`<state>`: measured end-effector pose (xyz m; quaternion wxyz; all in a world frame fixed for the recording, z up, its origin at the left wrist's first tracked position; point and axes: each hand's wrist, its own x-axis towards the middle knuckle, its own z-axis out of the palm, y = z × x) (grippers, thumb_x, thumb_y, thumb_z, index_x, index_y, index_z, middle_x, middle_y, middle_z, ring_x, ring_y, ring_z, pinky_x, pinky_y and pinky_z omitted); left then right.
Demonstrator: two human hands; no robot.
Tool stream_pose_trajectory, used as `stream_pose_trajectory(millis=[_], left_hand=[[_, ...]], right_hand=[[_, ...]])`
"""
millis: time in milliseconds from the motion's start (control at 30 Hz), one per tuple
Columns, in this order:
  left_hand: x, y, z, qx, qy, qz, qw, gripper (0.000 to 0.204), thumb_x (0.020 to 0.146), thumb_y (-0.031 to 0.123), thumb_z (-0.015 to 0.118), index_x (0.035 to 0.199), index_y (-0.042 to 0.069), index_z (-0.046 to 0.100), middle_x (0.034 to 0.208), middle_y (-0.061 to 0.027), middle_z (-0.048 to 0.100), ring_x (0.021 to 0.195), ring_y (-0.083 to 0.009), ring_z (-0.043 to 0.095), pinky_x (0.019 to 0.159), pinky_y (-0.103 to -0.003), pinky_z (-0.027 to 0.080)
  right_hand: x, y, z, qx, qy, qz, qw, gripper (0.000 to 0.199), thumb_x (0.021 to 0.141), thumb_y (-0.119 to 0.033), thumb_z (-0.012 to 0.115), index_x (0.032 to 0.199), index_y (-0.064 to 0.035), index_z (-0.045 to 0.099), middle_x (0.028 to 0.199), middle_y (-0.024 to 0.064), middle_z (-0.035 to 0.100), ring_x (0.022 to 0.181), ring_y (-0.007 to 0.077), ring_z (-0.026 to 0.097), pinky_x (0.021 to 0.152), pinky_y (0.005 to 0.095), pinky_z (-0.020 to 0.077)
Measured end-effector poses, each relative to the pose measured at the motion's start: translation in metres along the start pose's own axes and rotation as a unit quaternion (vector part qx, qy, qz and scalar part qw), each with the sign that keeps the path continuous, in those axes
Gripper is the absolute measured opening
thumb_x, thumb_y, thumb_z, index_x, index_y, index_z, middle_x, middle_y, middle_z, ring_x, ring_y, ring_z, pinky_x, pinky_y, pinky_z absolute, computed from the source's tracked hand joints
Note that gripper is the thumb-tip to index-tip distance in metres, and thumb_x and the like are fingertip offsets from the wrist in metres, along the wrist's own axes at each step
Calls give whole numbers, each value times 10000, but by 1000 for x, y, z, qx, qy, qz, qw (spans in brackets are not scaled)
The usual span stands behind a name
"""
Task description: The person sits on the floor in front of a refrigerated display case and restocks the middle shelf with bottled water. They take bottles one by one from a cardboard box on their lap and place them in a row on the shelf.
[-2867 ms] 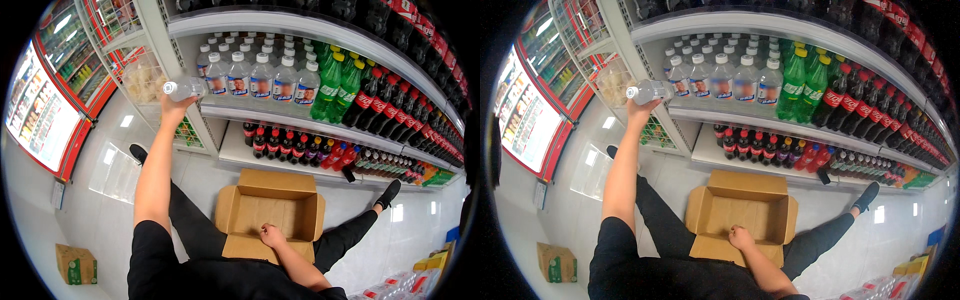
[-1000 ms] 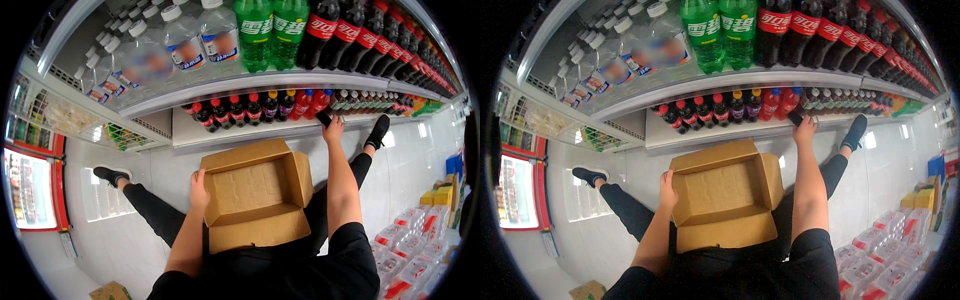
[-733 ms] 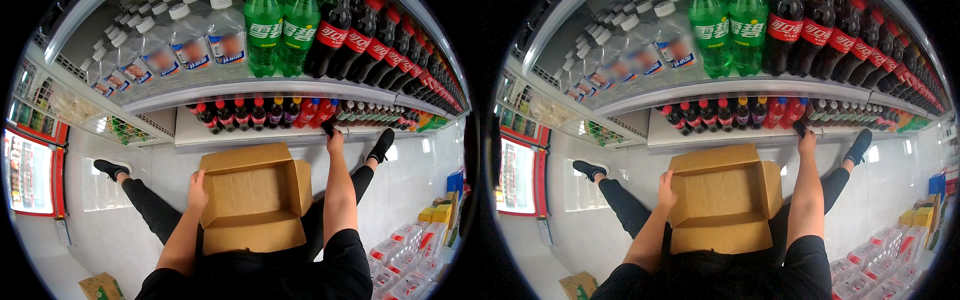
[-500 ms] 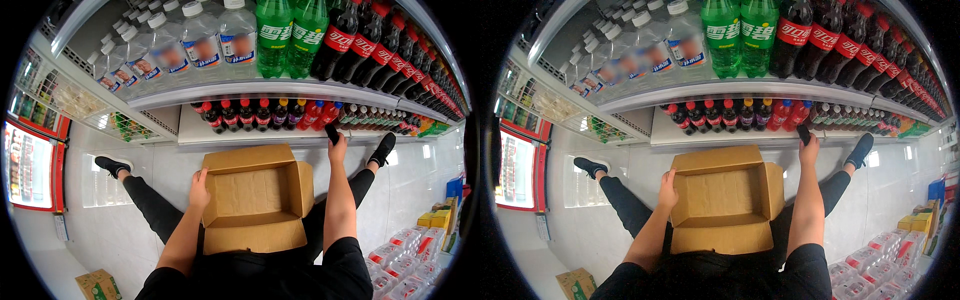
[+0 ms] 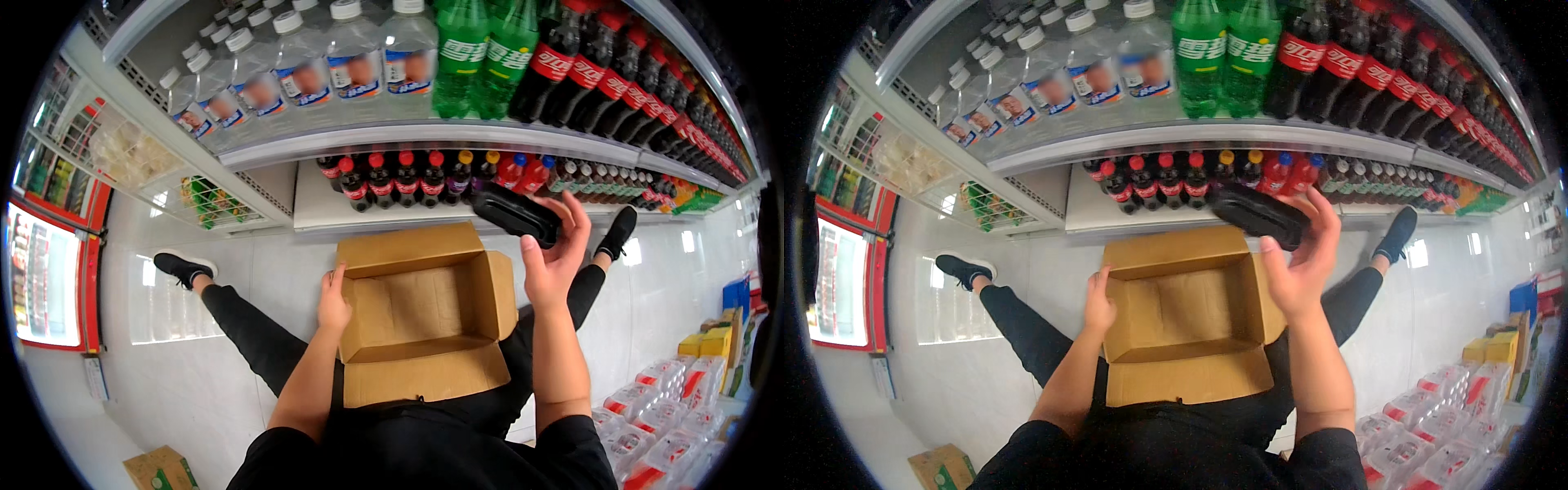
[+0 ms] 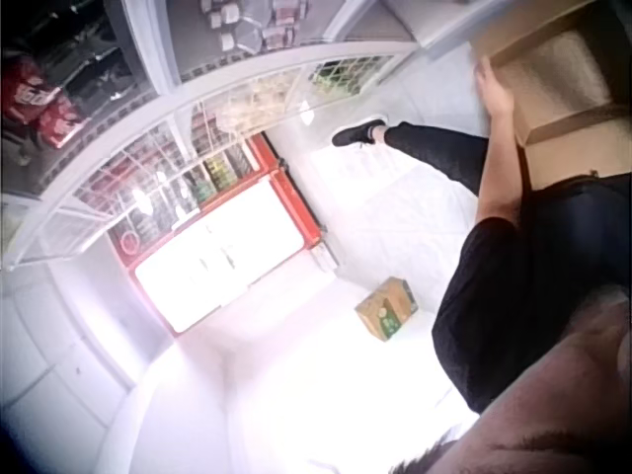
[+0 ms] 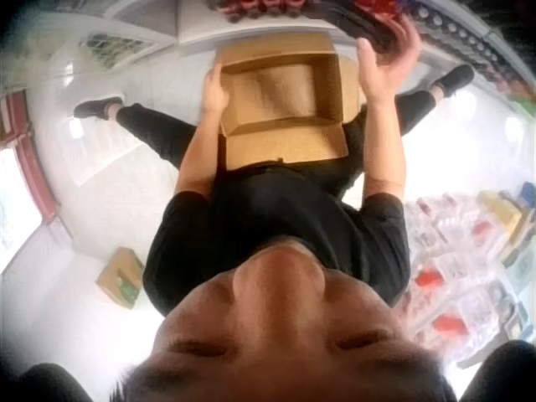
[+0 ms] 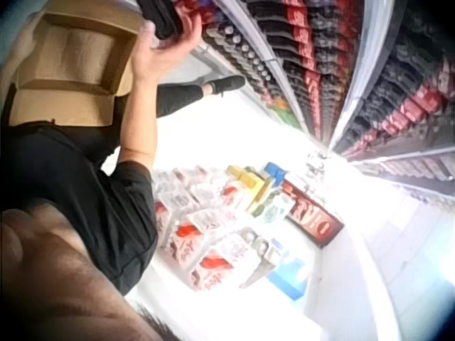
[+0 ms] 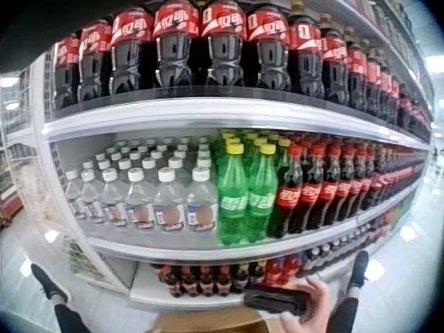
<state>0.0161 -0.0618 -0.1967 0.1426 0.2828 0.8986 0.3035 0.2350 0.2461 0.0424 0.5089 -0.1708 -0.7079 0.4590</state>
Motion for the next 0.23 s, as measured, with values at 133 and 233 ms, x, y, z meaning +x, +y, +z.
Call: stream_pose_trajectory(millis=[133, 233], left_hand=[[-2, 17, -9, -1, -13, -15, 1000, 896, 758, -187, 500, 1555, 208, 397, 1478, -238, 434, 1339, -446, 472, 1113, -439, 439], [-5, -13, 5, 53, 3, 0, 999, 906, 828, -140, 529, 1598, 287, 319, 1531, -202, 398, 1350, -443, 472, 1072, -473, 467]], right_hand=[[23, -106, 32, 19, 1, -97, 995, 993, 794, -379, 819, 1526, 20, 279, 1251, 230, 612, 1176, 288, 611, 1055, 383, 464], [-24, -202, 44, 43, 2, -96, 994, 1091, 796, -543, 816, 1559, -6, 250, 1249, 238, 622, 1171, 305, 621, 1083, 404, 454]])
